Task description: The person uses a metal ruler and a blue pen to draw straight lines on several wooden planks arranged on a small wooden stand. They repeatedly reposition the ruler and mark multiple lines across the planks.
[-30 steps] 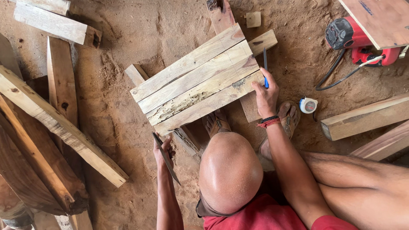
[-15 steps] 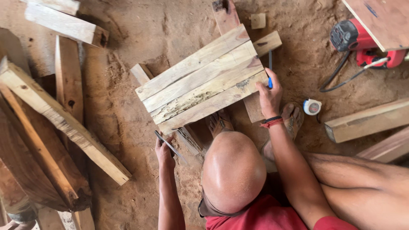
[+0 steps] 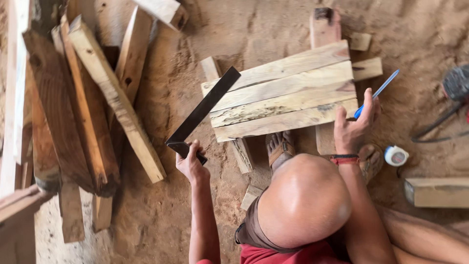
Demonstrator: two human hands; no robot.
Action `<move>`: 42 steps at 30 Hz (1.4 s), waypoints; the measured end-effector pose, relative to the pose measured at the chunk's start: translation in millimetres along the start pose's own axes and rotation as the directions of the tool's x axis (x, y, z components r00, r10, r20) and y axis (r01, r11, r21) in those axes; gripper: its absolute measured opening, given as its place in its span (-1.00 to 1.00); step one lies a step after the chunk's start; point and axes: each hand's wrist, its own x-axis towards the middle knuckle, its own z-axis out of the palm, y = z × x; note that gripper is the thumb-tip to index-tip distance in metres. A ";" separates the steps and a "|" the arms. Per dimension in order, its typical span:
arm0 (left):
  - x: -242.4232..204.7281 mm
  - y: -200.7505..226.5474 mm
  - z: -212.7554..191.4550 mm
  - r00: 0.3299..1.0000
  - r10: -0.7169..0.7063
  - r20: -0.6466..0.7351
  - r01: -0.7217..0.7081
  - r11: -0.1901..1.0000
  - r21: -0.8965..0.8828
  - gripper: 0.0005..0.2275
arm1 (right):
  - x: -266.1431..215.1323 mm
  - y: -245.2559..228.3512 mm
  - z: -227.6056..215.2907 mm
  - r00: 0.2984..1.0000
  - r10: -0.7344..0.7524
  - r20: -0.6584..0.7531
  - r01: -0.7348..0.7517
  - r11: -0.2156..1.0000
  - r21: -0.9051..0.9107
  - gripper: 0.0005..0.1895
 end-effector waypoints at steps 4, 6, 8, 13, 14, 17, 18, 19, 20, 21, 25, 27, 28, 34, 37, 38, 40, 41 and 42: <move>-13.5 -0.8 20.8 0.918 0.397 0.012 -0.384 0.881 0.278 -0.83 | -5.2 -16.1 21.6 0.971 -0.189 0.145 0.214 0.960 -0.183 -0.21; -19.3 -15.6 31.2 0.710 0.668 0.222 -0.650 0.501 0.572 -0.88 | -12.9 -25.5 35.9 0.931 -0.256 0.261 0.297 0.946 -0.131 -0.19; -31.9 -40.2 38.7 0.546 0.701 0.458 -0.831 0.382 0.405 -0.81 | -23.1 -35.9 49.4 0.859 -0.337 0.385 0.384 0.922 -0.049 -0.13; -46.9 -83.5 21.1 0.334 0.438 0.835 -0.931 0.013 0.365 -0.43 | -36.2 -51.5 66.2 0.693 -0.436 0.574 0.534 0.845 -0.003 0.03; -48.2 -89.7 14.4 0.340 0.367 0.866 -0.933 0.014 0.360 -0.38 | -36.3 -52.7 68.5 0.664 -0.440 0.605 0.548 0.836 0.007 0.06; -41.8 -105.8 -3.5 0.341 0.133 0.931 -0.937 -0.029 0.347 -0.29 | -36.1 -55.5 74.0 0.608 -0.445 0.658 0.571 0.821 0.027 0.08; -36.2 -111.6 -6.1 0.342 0.050 0.938 -0.936 -0.076 0.345 -0.30 | -34.6 -55.7 75.2 0.592 -0.437 0.677 0.579 0.815 0.020 0.09; -30.6 -116.5 -8.4 0.344 -0.035 0.938 -0.933 -0.121 0.338 -0.31 | -33.3 -56.0 76.5 0.576 -0.429 0.696 0.587 0.809 0.013 0.10; -23.8 -120.0 -10.0 0.360 -0.088 0.929 -0.929 -0.122 0.349 -0.29 | -32.1 -56.4 78.1 0.559 -0.421 0.715 0.596 0.803 0.007 0.10; -17.2 -122.1 -10.7 0.374 -0.140 0.917 -0.925 -0.123 0.359 -0.27 | -29.7 -56.3 80.6 0.539 -0.415 0.733 0.608 0.794 0.002 0.11; 7.0 -111.1 -11.7 0.376 -0.281 0.883 -0.923 -0.200 0.329 -0.19 | -26.8 -52.5 87.9 0.480 -0.410 0.776 0.648 0.762 0.002 0.12; 19.1 -98.4 -3.1 0.381 -0.314 0.869 -0.924 -0.107 0.367 -0.23 | -25.1 -48.7 89.8 0.471 -0.411 0.780 0.658 0.753 -0.001 0.12; 24.4 -92.0 3.2 0.381 -0.329 0.864 -0.921 -0.058 0.385 -0.25 | -25.1 -46.5 89.4 0.471 -0.408 0.782 0.661 0.751 -0.006 0.12; 42.8 -58.0 25.1 0.211 -0.342 0.916 -0.978 -0.080 0.195 -0.14 | -28.8 -38.9 90.9 0.483 -0.408 0.775 0.661 0.751 -0.017 0.12; 46.5 -49.6 33.5 0.238 -0.448 0.862 -0.970 -0.067 0.233 -0.13 | -29.0 -39.4 91.6 0.487 -0.418 0.767 0.661 0.750 -0.010 0.11; 46.0 -48.5 36.0 0.232 -0.403 0.885 -0.970 -0.022 0.244 -0.15 | -28.9 -39.5 90.4 0.487 -0.422 0.765 0.662 0.749 -0.008 0.10; 45.3 -46.2 39.7 0.231 -0.306 0.923 -0.963 0.066 0.263 -0.20 | -28.7 -41.5 89.1 0.494 -0.422 0.760 0.662 0.749 -0.014 0.09; 45.2 -45.0 40.9 0.235 -0.340 0.911 -0.964 0.036 0.262 -0.20 | -28.4 -43.1 88.8 0.497 -0.425 0.757 0.663 0.749 -0.015 0.08; 45.2 -43.8 41.3 0.240 -0.376 0.895 -0.965 0.005 0.261 -0.20 | -28.6 -44.9 88.5 0.499 -0.423 0.756 0.658 0.753 -0.012 0.07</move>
